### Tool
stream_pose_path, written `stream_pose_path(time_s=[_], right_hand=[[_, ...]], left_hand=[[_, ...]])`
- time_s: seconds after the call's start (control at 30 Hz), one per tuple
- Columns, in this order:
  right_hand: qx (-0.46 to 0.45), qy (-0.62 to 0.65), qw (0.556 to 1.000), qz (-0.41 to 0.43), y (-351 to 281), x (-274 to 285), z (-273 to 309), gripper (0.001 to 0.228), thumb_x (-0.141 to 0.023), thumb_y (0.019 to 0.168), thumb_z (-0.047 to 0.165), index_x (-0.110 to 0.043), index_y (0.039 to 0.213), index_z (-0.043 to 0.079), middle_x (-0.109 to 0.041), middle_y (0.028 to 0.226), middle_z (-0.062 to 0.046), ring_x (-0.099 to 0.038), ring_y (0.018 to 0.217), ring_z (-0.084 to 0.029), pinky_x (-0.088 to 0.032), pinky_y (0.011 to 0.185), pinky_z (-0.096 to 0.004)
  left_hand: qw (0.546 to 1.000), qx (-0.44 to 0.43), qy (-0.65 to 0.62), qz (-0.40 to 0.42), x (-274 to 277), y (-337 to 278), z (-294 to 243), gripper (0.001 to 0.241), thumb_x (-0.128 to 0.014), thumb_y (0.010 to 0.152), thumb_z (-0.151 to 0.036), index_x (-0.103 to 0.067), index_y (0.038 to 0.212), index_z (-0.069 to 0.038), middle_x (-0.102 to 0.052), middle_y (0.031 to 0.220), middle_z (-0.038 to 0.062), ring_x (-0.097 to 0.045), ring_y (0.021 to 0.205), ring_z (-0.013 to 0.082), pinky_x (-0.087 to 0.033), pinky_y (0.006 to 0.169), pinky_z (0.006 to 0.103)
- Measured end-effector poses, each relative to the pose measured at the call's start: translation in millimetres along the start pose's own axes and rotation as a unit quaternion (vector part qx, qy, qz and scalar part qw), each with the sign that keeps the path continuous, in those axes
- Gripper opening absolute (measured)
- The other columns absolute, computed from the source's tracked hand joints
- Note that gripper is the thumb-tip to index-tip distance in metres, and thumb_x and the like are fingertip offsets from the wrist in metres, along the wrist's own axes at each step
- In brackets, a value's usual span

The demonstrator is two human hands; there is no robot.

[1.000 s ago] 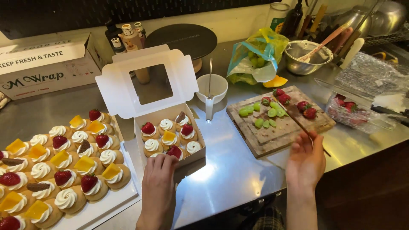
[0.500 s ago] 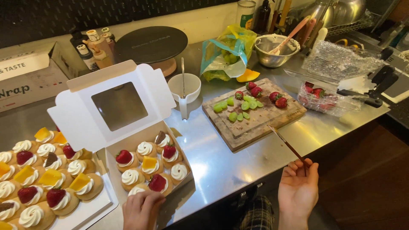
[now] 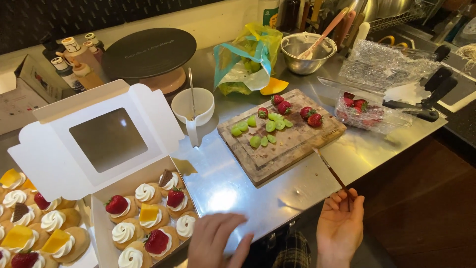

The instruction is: Decorating small cream-topped pastries by placing grapes on them and applying a glaze with a brush.

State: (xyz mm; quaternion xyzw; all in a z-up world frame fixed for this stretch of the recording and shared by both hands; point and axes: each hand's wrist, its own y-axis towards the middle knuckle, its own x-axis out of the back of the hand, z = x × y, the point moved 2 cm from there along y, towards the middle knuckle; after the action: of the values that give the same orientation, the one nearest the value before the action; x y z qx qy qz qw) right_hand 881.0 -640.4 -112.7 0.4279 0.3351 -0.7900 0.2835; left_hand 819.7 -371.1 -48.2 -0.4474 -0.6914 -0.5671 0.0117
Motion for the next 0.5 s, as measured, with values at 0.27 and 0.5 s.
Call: stream_pose_path(time_s=[0.27,0.5], right_hand=[[0.029,-0.007,0.999,-0.013,-0.3,8.2,22.5,0.020,-0.054,0.112,0.030,-0.061,0.110,0.011,-0.055,0.095,-0.003,-0.052,0.080,-0.009,-0.044,0.065,-0.017],[0.028,-0.006,0.999,-0.031,6.1,17.5,32.7,0.021,-0.054,0.112,0.031,-0.061,0.110,0.011,-0.055,0.094,-0.003,-0.052,0.080,-0.010,-0.042,0.064,-0.018]], left_hand=[[0.944,-0.082,0.201,0.250,-212.9,135.5,25.8,0.040,-0.074,0.074,0.006,-0.061,0.106,-0.012,-0.066,0.106,0.010,-0.056,0.098,0.0288,-0.044,0.085,0.0403],[0.915,-0.095,0.222,0.323,-261.7,147.9,55.6,0.029,-0.073,0.079,0.000,-0.070,0.103,-0.016,-0.070,0.096,0.009,-0.060,0.095,0.0295,-0.043,0.079,0.0399]])
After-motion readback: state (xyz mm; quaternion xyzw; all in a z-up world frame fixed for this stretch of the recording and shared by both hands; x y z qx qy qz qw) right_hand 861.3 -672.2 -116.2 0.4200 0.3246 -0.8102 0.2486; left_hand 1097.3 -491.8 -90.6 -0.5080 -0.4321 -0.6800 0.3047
